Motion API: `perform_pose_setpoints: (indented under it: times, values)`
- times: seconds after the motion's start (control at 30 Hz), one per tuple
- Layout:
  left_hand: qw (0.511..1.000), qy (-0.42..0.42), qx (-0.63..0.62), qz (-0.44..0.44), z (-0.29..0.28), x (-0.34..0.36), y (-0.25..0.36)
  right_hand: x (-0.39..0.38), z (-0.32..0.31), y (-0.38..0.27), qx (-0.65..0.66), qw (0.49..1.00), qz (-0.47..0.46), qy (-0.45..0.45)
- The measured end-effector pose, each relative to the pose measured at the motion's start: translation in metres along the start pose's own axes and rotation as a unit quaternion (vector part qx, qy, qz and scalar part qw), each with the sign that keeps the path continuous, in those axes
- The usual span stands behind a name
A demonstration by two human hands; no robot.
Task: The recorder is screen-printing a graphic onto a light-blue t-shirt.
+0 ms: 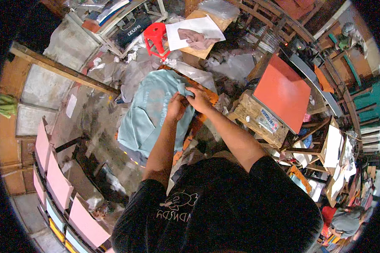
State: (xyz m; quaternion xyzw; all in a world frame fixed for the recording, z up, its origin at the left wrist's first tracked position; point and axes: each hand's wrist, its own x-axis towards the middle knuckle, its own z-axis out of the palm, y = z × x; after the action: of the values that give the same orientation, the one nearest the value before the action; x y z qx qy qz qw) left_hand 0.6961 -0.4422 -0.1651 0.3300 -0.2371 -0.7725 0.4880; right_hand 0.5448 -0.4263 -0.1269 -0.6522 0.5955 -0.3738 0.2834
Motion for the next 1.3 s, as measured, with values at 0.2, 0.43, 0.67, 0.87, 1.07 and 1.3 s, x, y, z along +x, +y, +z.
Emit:
perform_pose_setpoints:
  times: [0.2,0.43,0.67,0.87,1.07,1.3]
  values:
    - [0.995,0.072,0.072,-0.014,0.057,-0.008,0.006,-0.005,-0.003,0.025,-0.086,0.995,-0.038,0.032]
    - [0.990,0.080,0.092,0.066,0.024,-0.011,-0.003,-0.004,-0.012,0.010,-0.016,0.998,-0.017,0.056]
    - [0.989,0.102,0.056,0.095,0.021,-0.018,-0.002,-0.001,-0.022,0.020,0.065,0.997,0.033,0.000]
    - [0.978,0.099,0.072,0.169,0.014,-0.027,0.023,0.012,-0.025,0.046,-0.120,0.946,0.186,0.237]
    - [0.967,0.083,0.101,0.217,0.035,-0.062,0.071,-0.016,-0.001,-0.043,-0.015,0.974,0.050,-0.220]
    - [0.921,0.069,0.053,0.381,0.055,-0.110,0.215,-0.051,0.047,-0.109,-0.018,0.963,0.070,-0.261]
